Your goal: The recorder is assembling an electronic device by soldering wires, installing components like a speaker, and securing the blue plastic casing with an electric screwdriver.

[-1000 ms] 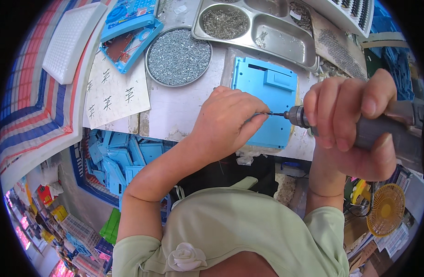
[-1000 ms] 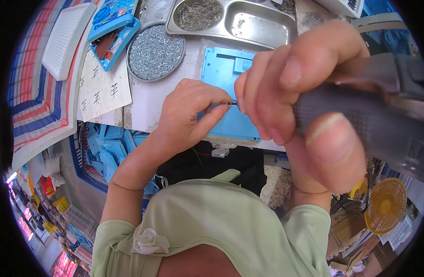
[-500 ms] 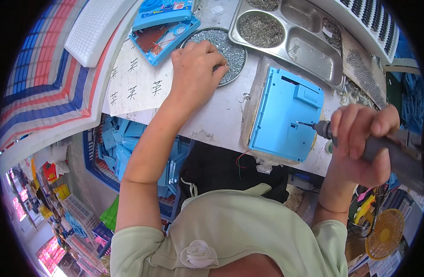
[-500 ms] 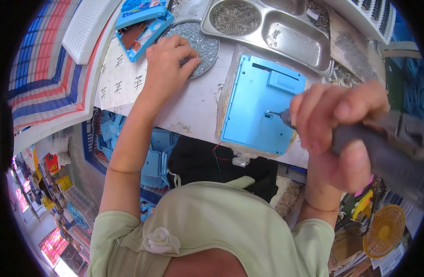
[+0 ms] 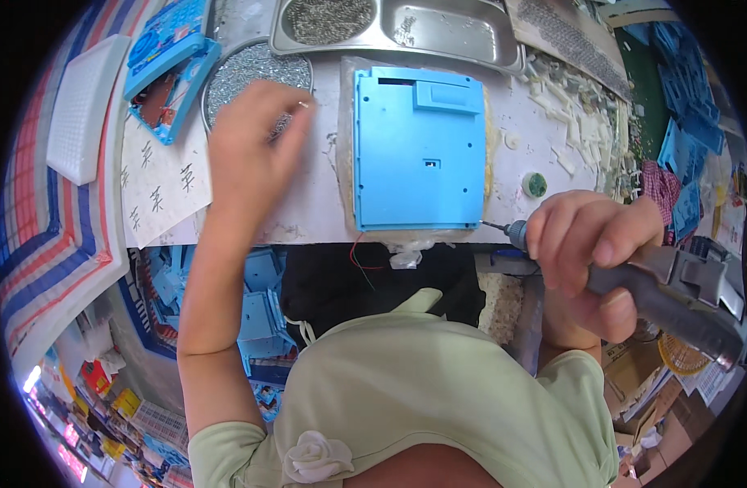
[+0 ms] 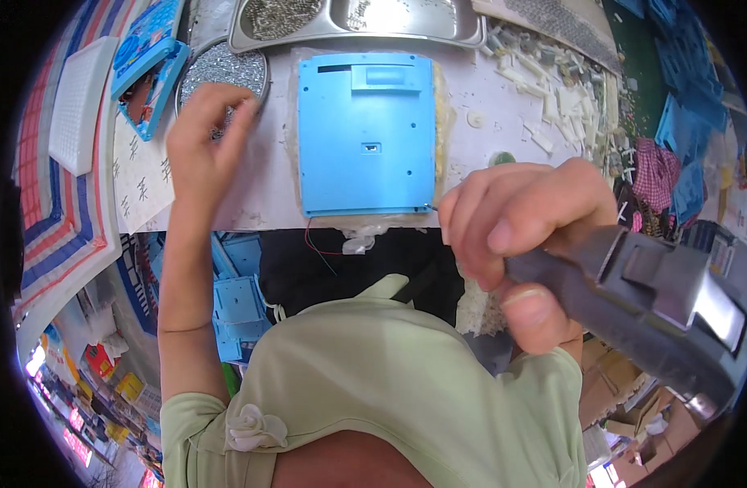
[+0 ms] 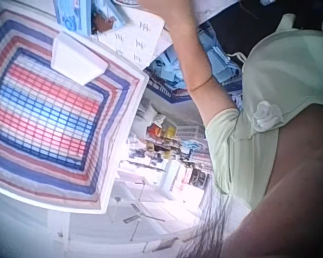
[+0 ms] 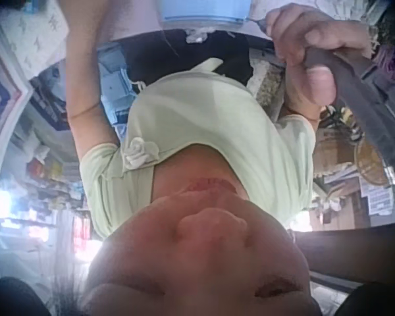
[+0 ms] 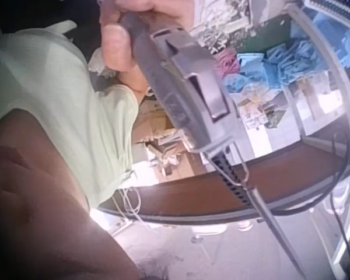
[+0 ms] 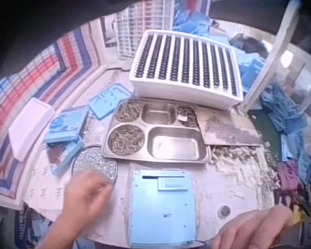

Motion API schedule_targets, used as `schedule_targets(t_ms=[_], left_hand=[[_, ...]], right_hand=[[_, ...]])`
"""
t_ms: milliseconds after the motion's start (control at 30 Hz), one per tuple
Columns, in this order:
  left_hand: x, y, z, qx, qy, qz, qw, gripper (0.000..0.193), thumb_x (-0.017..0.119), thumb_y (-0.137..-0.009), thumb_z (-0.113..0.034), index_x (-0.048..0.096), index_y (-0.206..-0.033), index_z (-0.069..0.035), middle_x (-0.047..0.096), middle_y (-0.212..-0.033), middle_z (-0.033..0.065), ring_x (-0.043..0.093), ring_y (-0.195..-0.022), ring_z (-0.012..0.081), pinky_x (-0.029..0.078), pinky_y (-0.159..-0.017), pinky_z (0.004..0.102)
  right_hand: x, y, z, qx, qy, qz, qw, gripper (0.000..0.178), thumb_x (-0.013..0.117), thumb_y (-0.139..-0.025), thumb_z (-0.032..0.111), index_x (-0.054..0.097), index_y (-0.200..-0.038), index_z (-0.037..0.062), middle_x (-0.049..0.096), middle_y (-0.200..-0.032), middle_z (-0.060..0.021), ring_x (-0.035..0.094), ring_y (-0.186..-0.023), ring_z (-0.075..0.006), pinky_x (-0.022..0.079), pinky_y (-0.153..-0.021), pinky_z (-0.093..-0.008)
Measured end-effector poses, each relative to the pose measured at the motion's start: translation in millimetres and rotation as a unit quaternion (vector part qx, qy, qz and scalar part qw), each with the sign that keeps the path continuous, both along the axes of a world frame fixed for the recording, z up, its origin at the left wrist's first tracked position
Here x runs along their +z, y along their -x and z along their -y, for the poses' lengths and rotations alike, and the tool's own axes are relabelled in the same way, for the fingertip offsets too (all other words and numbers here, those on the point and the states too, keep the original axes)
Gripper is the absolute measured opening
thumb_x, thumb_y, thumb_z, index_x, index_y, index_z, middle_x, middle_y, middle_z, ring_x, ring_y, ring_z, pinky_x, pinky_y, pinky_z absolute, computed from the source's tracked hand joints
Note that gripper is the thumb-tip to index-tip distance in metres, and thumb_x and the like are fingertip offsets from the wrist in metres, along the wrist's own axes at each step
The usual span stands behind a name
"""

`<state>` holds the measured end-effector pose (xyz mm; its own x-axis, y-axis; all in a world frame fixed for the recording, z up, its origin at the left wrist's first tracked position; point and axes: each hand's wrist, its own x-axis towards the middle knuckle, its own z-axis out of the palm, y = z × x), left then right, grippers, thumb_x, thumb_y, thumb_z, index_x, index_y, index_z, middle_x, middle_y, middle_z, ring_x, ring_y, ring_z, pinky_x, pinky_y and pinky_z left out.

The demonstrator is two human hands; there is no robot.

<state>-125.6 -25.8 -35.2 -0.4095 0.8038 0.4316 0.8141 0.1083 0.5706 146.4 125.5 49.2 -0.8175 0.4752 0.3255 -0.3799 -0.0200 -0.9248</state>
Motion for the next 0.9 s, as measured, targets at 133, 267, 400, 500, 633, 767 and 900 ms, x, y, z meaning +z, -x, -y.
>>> schedule_targets(t_ms=[133,267,400,500,633,767,900], left_hand=[[11.9,-40.6,-0.9,-0.079,0.004,-0.005,0.997,0.012,0.073,-0.085,-0.01,0.062,-0.084,-0.008,0.057,-0.077,0.0072,0.059,-0.072,0.0278,0.042,-0.067,0.0385],[18.8,-42.6,1.5,-0.143,0.025,-0.056,0.988,0.019,0.076,-0.084,-0.013,0.058,-0.081,-0.009,0.053,-0.074,0.0051,0.056,-0.07,0.0261,0.04,-0.065,0.038],[26.5,-58.2,-4.9,-0.178,0.037,-0.061,0.981,0.013,0.077,-0.085,-0.013,0.065,-0.088,-0.009,0.063,-0.084,0.0045,0.061,-0.077,0.0243,0.04,-0.074,0.0375],[24.6,-59.6,-2.2,-0.165,0.034,-0.043,0.985,0.011,0.076,-0.087,-0.011,0.071,-0.097,-0.01,0.072,-0.098,0.0036,0.067,-0.089,0.0225,0.041,-0.082,0.0367],[17.3,-62.3,-6.4,-0.174,0.007,-0.027,0.984,0.015,0.076,-0.087,-0.01,0.074,-0.102,-0.011,0.076,-0.108,0.003,0.071,-0.106,0.0215,0.044,-0.095,0.039],[-1.7,-64.8,-9.1,-0.185,-0.01,-0.012,0.983,0.015,0.079,-0.085,-0.011,0.074,-0.1,-0.01,0.077,-0.112,0.004,0.07,-0.118,0.0222,0.044,-0.109,0.0474],[-7.4,-64.9,-7.2,-0.187,-0.001,-0.001,0.982,0.015,0.079,-0.085,-0.012,0.074,-0.099,-0.01,0.077,-0.113,0.0045,0.069,-0.119,0.0232,0.044,-0.111,0.0503]], right_hand=[[-6.0,-12.5,4.4,0.025,0.036,-0.011,0.999,0.037,0.077,-0.091,0.029,0.053,-0.109,0.0074,0.058,-0.071,-0.0029,0.055,-0.063,-0.0168,0.048,-0.064,-0.0369],[-11.6,-12.4,9.4,0.021,0.043,-0.008,0.999,0.035,0.077,-0.09,0.026,0.054,-0.109,0.0075,0.058,-0.071,-0.0033,0.055,-0.062,-0.0179,0.047,-0.063,-0.037],[-13.1,-13.5,11.3,0.017,0.039,0.002,0.999,0.035,0.077,-0.09,0.025,0.054,-0.108,0.0077,0.058,-0.071,-0.0034,0.055,-0.062,-0.0183,0.047,-0.062,-0.0375],[-17.7,-11.4,12.0,0.018,0.025,0.003,1.0,0.034,0.077,-0.09,0.024,0.054,-0.108,0.0075,0.059,-0.07,-0.0035,0.056,-0.061,-0.0185,0.048,-0.063,-0.0377],[-21.7,-9.6,9.9,0.023,-0.002,-0.013,1.0,0.031,0.076,-0.089,0.02,0.054,-0.105,0.0064,0.06,-0.068,-0.0044,0.055,-0.057,-0.0189,0.049,-0.061,-0.0371],[-26.6,-1.8,11.5,0.04,-0.058,-0.015,0.997,0.025,0.075,-0.088,0.013,0.053,-0.097,0.0062,0.059,-0.065,-0.0053,0.056,-0.053,-0.0202,0.05,-0.054,-0.0357],[-29.1,1.3,12.0,0.037,-0.062,-0.002,0.997,0.022,0.075,-0.088,0.01,0.053,-0.092,0.0062,0.058,-0.063,-0.0056,0.057,-0.052,-0.0216,0.05,-0.052,-0.0352]])
